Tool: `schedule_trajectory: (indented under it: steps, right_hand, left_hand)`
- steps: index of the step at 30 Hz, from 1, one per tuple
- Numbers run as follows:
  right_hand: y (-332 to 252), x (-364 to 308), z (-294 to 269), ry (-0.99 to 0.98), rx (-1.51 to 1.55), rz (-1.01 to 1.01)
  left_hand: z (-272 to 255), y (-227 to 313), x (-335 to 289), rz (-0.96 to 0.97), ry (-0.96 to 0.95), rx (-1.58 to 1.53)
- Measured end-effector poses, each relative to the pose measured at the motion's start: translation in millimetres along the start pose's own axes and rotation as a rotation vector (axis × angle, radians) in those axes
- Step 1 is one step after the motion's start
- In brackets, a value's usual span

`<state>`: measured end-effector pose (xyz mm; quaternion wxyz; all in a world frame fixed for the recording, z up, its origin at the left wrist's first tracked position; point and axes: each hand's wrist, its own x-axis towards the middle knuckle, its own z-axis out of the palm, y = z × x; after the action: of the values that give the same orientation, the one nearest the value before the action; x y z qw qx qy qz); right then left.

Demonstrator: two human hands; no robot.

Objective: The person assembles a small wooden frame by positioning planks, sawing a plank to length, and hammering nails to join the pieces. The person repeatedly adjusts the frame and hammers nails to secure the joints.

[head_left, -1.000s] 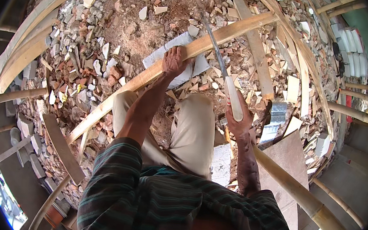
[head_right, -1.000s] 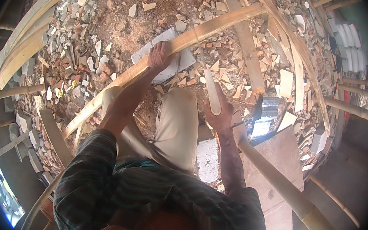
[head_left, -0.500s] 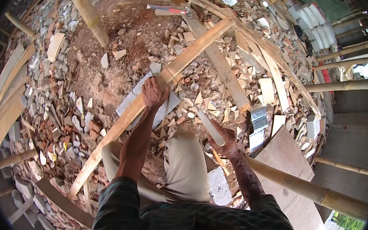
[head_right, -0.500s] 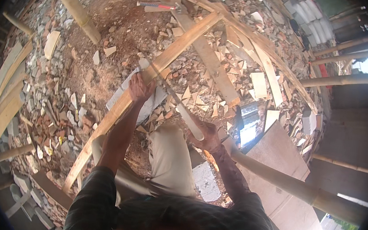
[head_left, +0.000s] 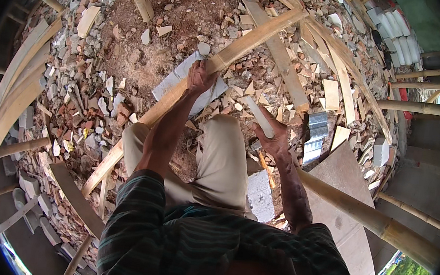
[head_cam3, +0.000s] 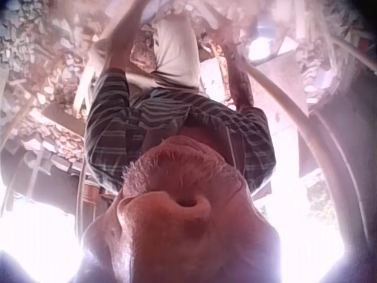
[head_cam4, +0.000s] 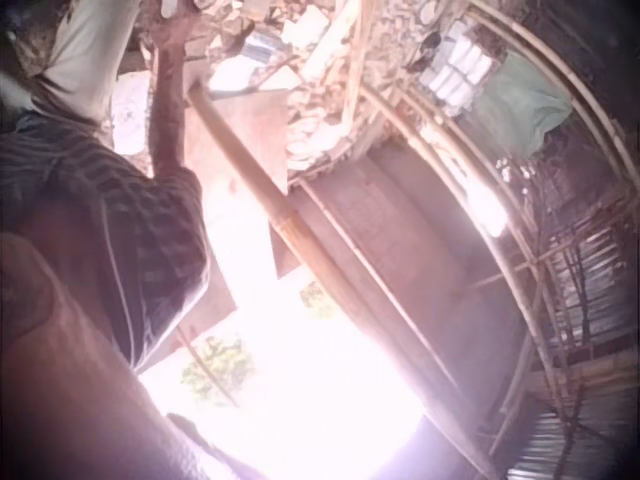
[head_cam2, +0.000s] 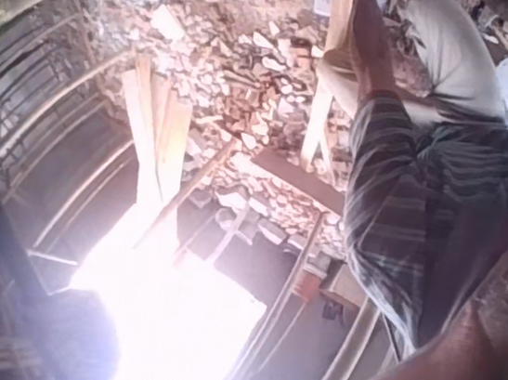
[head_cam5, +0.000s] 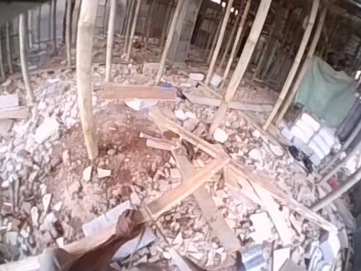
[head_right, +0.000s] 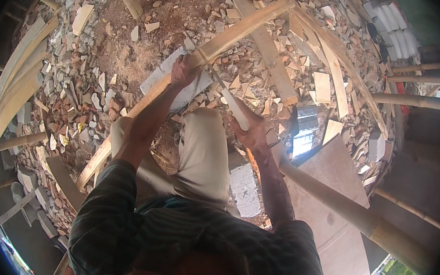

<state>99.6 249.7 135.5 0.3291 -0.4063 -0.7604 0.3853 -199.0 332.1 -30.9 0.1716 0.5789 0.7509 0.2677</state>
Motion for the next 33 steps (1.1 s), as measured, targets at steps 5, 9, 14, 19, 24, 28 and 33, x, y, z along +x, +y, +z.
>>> schedule_trajectory:
  steps: [5,9,14,19,24,28,33]
  right_hand:
    - [11,-1,-5,-0.023,0.052,0.147]
    - [6,-5,-23,-0.085,-0.019,0.150]
    - [-19,-8,-49,-0.141,-0.124,0.120]
    - [-3,-26,-57,-0.060,-0.250,0.033]
    - [16,-68,-76,-0.063,-0.212,0.162]
    - [-7,-48,-62,-0.049,-0.147,-0.065]
    - [-7,52,23,-0.067,-0.101,-0.064]
  left_hand:
    - [9,9,5,-0.082,0.144,-0.067]
    - [20,22,17,-0.278,0.208,0.048]
    - [29,29,23,-0.305,0.316,0.132]
    - [32,33,25,-0.319,0.320,0.174]
    - [32,31,22,-0.286,0.317,0.173]
    - [30,25,24,-0.374,0.269,0.129]
    - [30,23,24,-0.285,0.294,0.094]
